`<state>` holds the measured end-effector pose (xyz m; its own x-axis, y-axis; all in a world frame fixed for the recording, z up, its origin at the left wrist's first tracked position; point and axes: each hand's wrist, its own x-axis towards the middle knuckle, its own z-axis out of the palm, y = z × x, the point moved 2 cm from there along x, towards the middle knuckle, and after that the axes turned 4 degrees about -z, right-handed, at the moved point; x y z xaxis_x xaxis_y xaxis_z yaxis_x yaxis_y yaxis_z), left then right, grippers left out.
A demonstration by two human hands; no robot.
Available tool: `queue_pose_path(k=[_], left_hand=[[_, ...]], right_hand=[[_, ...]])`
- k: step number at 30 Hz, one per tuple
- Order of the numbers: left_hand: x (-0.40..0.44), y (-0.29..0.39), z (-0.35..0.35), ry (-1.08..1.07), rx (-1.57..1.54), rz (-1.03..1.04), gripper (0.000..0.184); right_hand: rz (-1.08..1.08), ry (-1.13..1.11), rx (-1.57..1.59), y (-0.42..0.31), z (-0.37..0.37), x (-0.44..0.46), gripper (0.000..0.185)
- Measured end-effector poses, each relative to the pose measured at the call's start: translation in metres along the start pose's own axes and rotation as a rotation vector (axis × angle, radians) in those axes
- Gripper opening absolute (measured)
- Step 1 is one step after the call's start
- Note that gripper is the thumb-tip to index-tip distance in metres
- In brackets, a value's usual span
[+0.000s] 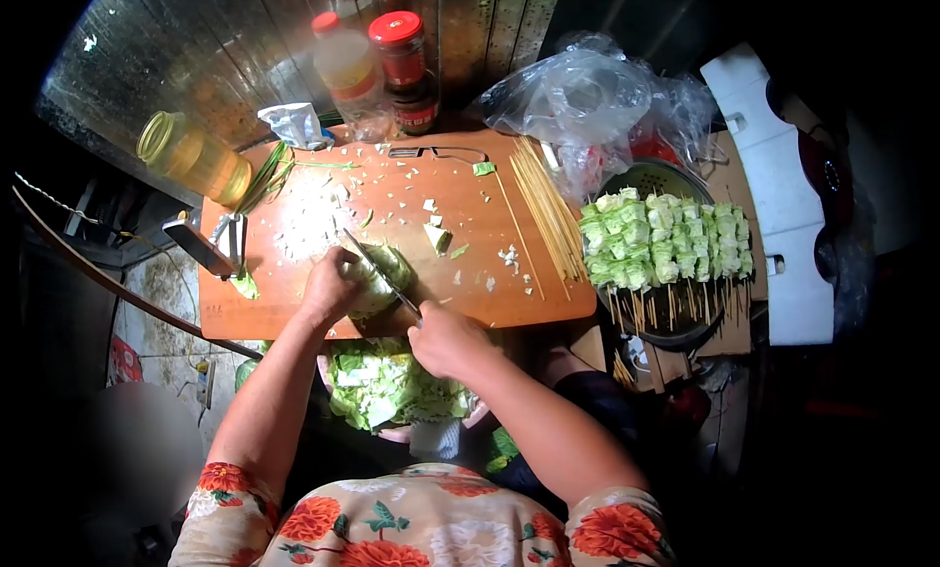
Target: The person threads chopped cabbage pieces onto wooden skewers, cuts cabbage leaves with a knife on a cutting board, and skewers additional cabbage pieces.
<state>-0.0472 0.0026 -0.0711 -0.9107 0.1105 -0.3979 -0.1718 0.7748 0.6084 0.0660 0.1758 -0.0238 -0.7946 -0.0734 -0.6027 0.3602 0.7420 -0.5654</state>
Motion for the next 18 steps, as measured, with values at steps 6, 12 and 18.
queue_pose_path(k=[6,12,18], left_hand=[[0.008,-0.016,-0.007,0.068,-0.056,-0.079,0.034],[0.006,-0.013,-0.038,0.422,0.226,0.100,0.043],[-0.001,0.014,0.011,0.221,0.094,0.581,0.036]], right_hand=[[-0.045,0.116,-0.032,-0.001,0.012,-0.001,0.034],[-0.083,0.185,0.110,-0.006,0.006,-0.017,0.039],[-0.218,0.431,0.282,0.015,0.006,-0.016,0.024]])
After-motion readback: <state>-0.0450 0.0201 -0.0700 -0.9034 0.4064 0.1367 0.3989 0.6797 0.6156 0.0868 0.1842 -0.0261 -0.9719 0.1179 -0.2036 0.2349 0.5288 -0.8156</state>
